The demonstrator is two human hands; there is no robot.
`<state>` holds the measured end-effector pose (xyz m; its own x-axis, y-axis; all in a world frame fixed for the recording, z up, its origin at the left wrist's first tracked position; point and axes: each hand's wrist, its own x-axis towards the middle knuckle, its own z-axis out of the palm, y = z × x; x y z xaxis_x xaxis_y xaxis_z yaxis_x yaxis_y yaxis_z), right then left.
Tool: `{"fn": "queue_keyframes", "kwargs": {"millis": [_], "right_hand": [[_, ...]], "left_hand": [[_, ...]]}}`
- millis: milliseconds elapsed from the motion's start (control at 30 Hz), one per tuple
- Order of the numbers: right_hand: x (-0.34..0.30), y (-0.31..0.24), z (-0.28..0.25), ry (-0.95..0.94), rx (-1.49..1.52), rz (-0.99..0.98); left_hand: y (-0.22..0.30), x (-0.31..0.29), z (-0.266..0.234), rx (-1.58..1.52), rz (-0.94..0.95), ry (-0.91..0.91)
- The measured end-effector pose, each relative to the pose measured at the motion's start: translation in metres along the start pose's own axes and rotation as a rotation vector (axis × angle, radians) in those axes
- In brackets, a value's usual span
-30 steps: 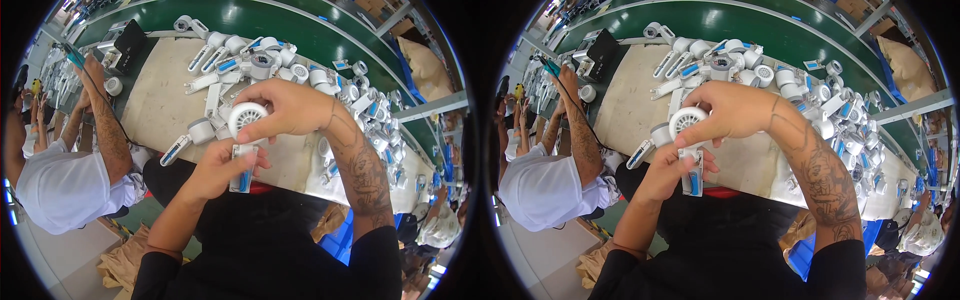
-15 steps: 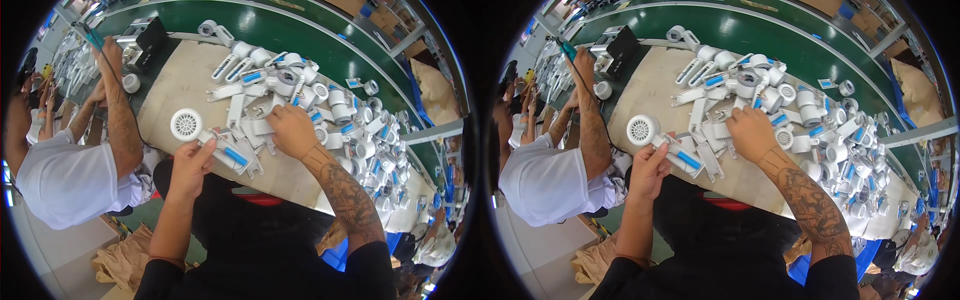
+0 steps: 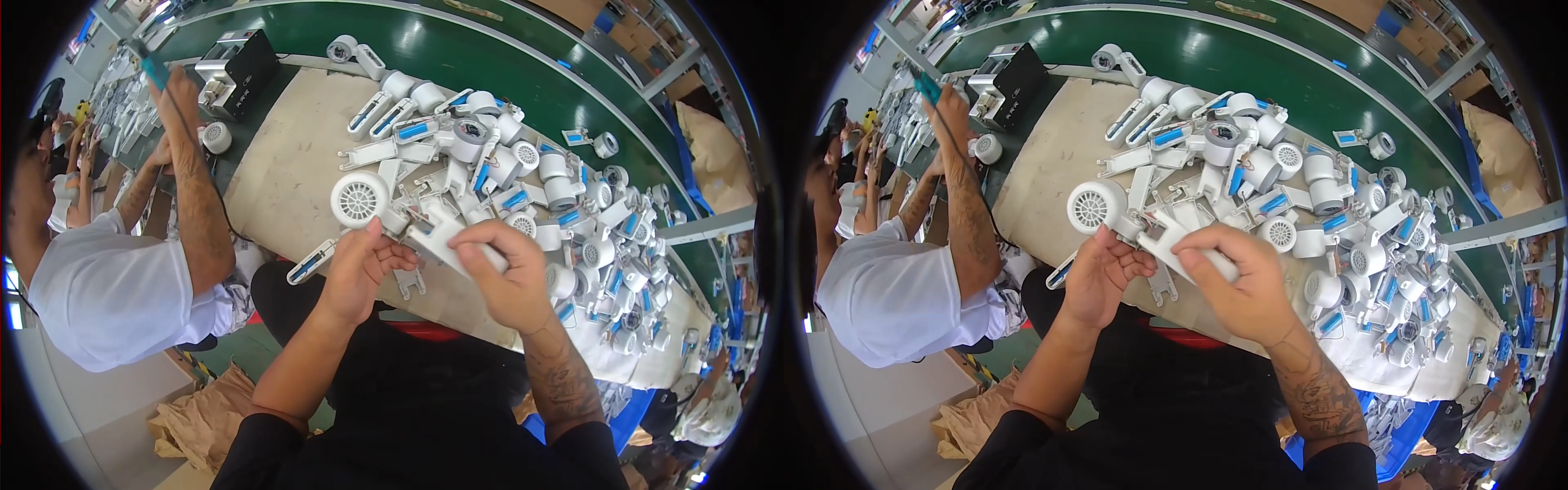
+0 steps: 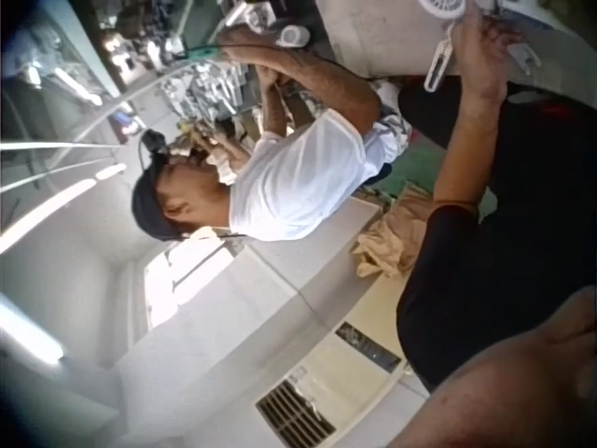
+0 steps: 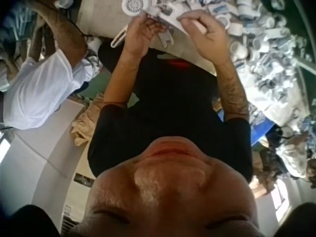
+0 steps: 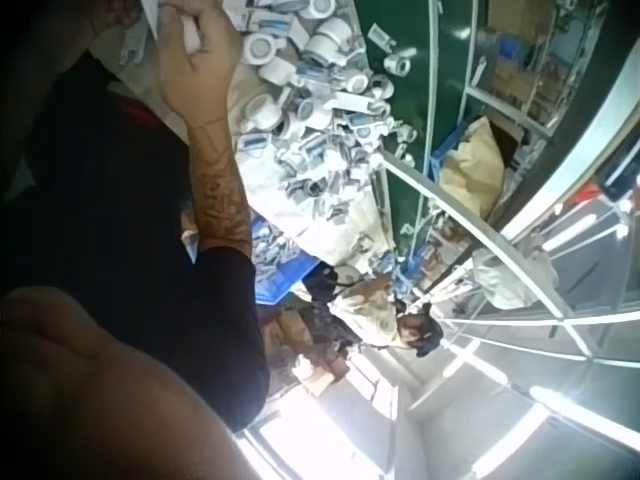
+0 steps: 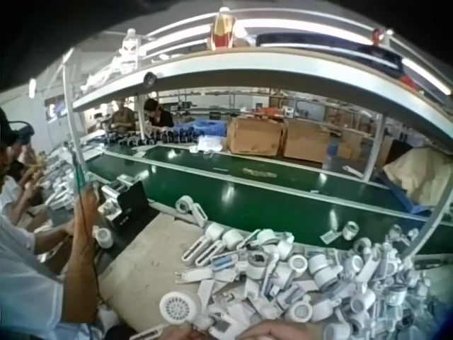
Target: The person assembles handheld fans by connecting the fan heads to the battery handles and snapping the plastic casing covers onto each handle by hand.
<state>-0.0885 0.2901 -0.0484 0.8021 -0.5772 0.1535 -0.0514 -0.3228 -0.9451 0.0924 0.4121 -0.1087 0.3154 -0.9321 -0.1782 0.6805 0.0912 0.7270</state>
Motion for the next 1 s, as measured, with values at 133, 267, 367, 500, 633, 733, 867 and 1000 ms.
{"fn": "queue_keyframes", "kwargs": {"millis": [133, 267, 367, 500, 633, 733, 867, 1000], "right_hand": [[0.001, 0.016, 0.022, 0.141, 0.08, -0.015], [0.0, 0.027, 0.031, 0.255, 0.074, 0.01], [0.007, 0.014, 0.029, 0.561, -0.468, -0.305], [-0.001, 0.026, 0.015, 0.127, 0.03, 0.154], [-0.003, 0.044, 0.04, 0.15, 0.226, 0.237], [0.0, 0.061, 0.05, 0.113, 0.346, 0.304], [0.02, 0.038, 0.038, 0.12, 0.126, 0.085], [0.041, 0.019, 0.018, 0.199, -0.336, -0.191]], "left_hand": [[-0.002, -0.001, 0.029, 0.002, 0.022, 0.018], [-0.016, 0.0, 0.022, 0.333, 0.046, 0.037], [-0.013, 0.0, 0.023, 0.363, 0.134, 0.074], [-0.004, 0.003, 0.024, 0.192, 0.167, 0.054], [0.001, 0.011, 0.022, 0.4, 0.139, 0.044], [0.005, 0.019, 0.006, 0.343, 0.073, 0.054], [0.007, 0.023, 0.016, 0.018, 0.169, -0.022], [0.004, 0.042, 0.006, 0.008, 0.189, -0.079]]}}
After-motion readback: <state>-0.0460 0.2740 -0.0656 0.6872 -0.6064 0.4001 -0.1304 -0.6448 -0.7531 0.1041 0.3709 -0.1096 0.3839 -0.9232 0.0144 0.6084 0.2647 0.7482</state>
